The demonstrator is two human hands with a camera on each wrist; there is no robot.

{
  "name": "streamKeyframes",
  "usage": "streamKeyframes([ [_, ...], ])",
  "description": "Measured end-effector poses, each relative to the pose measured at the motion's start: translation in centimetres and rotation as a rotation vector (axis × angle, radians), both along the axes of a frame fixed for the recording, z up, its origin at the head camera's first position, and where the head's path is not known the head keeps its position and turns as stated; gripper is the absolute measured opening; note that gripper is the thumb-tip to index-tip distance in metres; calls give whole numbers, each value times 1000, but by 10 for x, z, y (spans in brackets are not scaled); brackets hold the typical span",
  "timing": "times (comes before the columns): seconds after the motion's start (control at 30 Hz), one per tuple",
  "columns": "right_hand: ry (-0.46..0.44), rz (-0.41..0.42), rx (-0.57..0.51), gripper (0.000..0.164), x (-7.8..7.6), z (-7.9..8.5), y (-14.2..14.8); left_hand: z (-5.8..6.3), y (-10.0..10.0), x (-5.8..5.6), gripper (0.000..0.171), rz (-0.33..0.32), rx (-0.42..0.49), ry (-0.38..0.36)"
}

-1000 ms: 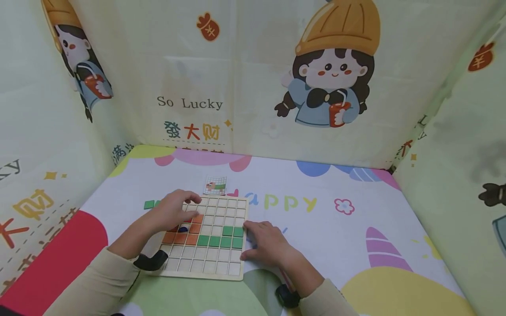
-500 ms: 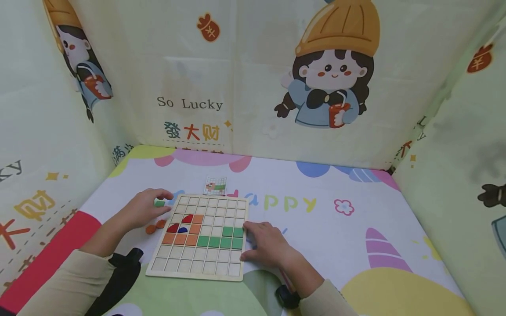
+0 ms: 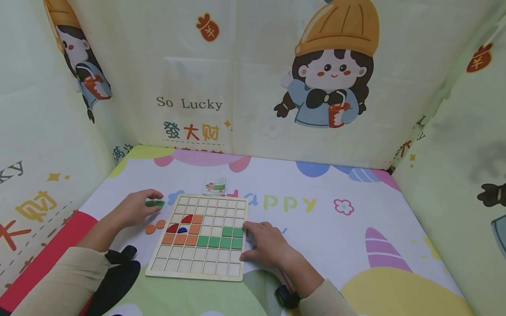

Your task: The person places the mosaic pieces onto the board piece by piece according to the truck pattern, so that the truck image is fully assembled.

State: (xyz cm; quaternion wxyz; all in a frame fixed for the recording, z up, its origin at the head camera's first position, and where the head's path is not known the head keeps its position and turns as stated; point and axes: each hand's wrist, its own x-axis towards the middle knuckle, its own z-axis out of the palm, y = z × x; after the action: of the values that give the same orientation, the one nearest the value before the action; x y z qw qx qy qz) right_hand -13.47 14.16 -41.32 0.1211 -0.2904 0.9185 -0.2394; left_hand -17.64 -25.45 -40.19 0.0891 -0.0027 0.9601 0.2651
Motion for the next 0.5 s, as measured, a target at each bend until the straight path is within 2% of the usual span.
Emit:
streamKeyframes([
  [0.27, -3, -4, 8, 81, 0, 1, -1, -8, -5, -2, 42, 9, 5, 12],
  [0.5, -2, -2, 5, 81, 1, 1, 0, -10, -3, -3, 40, 9, 18, -5],
])
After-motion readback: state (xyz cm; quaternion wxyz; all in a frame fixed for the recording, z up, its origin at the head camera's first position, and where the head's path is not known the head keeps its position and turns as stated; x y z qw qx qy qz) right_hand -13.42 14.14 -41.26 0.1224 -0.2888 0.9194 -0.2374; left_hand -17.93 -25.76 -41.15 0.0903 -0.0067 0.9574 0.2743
